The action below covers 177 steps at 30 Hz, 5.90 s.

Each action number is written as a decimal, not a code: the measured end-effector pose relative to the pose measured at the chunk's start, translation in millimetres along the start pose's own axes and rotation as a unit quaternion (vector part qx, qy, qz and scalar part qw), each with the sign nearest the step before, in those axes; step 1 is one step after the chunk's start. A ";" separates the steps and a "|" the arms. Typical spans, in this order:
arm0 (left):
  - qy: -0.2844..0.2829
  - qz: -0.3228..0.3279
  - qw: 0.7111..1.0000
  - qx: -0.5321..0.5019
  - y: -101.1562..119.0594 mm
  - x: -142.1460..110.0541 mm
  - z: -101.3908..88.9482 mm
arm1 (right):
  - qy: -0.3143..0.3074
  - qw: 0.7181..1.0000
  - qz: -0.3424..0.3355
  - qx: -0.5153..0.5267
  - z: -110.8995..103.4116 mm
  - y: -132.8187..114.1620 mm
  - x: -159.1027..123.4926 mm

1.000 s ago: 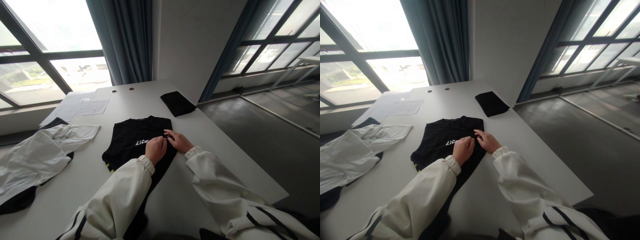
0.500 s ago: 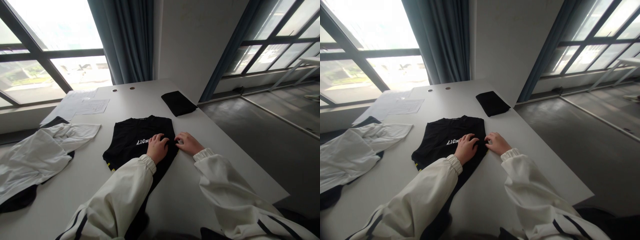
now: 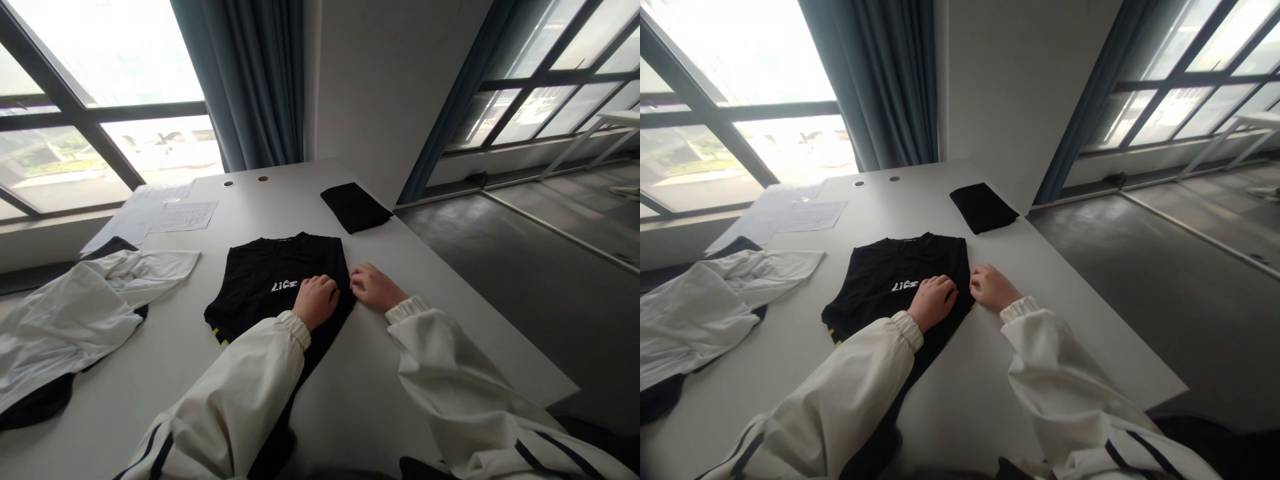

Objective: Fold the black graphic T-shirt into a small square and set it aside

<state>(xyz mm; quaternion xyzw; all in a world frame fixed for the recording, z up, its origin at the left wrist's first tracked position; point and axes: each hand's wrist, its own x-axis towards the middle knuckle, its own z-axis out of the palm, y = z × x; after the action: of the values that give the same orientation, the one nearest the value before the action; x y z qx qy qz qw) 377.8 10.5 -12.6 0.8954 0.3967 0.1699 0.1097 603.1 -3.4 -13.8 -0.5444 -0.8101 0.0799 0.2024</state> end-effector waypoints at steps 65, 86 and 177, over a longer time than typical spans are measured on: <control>0.017 -0.236 0.969 0.074 -279.6 -76.1 -79.1 | -0.023 0.994 0.057 -0.094 55.4 -63.5 121.2; 0.016 -0.231 0.970 0.079 -277.1 -76.4 -77.9 | -0.131 0.965 0.186 -0.132 69.5 10.0 167.3; 0.002 -0.107 0.993 0.055 -113.2 56.8 -25.5 | 0.094 0.990 -0.003 0.108 39.7 0.0 42.1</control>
<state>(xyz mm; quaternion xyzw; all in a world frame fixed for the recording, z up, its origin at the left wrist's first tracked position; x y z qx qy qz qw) 327.2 129.4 -14.4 0.8520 0.4994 0.1372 0.0773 573.0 38.7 -39.6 -0.5220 -0.7757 0.1151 0.3354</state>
